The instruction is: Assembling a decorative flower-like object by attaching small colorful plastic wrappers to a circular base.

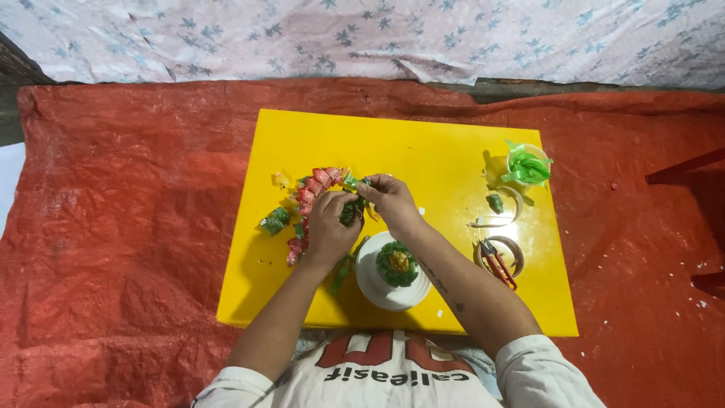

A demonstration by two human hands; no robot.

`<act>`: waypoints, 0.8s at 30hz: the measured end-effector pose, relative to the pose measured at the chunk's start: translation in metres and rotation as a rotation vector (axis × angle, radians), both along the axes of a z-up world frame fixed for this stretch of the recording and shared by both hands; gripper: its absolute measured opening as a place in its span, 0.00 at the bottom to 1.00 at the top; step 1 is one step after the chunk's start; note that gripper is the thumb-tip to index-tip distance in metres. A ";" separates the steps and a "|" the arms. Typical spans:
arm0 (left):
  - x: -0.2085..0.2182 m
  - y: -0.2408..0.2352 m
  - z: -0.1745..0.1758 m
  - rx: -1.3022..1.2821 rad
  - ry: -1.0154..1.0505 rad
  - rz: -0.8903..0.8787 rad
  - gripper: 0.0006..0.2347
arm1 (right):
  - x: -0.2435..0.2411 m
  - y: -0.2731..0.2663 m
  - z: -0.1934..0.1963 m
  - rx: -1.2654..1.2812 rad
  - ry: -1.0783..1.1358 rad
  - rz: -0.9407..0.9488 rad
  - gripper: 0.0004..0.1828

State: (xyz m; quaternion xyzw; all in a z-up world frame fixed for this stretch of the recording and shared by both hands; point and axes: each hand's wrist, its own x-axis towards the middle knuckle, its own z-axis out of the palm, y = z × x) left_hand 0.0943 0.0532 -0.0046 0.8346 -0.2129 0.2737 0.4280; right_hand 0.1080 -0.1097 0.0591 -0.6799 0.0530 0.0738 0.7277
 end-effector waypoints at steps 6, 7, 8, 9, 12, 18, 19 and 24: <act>-0.012 -0.001 0.037 -0.051 -0.026 -0.014 0.12 | -0.002 0.011 -0.009 0.143 0.087 -0.069 0.09; -0.013 -0.003 0.044 -0.063 -0.035 -0.004 0.10 | -0.001 0.012 -0.010 0.159 0.070 -0.087 0.09; -0.014 -0.004 0.047 -0.062 -0.036 -0.005 0.10 | -0.002 0.014 -0.008 0.160 0.069 -0.087 0.09; -0.015 -0.005 0.051 -0.093 -0.019 0.002 0.10 | -0.003 0.017 -0.005 0.155 0.040 -0.112 0.08; -0.031 -0.001 0.042 -0.126 -0.042 0.028 0.08 | 0.033 -0.035 -0.014 0.048 -0.154 -0.329 0.11; -0.031 0.015 0.042 0.013 0.196 0.064 0.10 | 0.013 -0.073 0.076 0.214 -0.056 -0.320 0.09; -0.014 0.014 0.049 0.077 0.386 0.098 0.17 | 0.020 -0.076 0.070 0.260 -0.086 -0.195 0.11; 0.016 0.002 -0.030 0.177 0.271 0.001 0.20 | -0.032 -0.069 0.076 0.396 -0.048 -0.114 0.11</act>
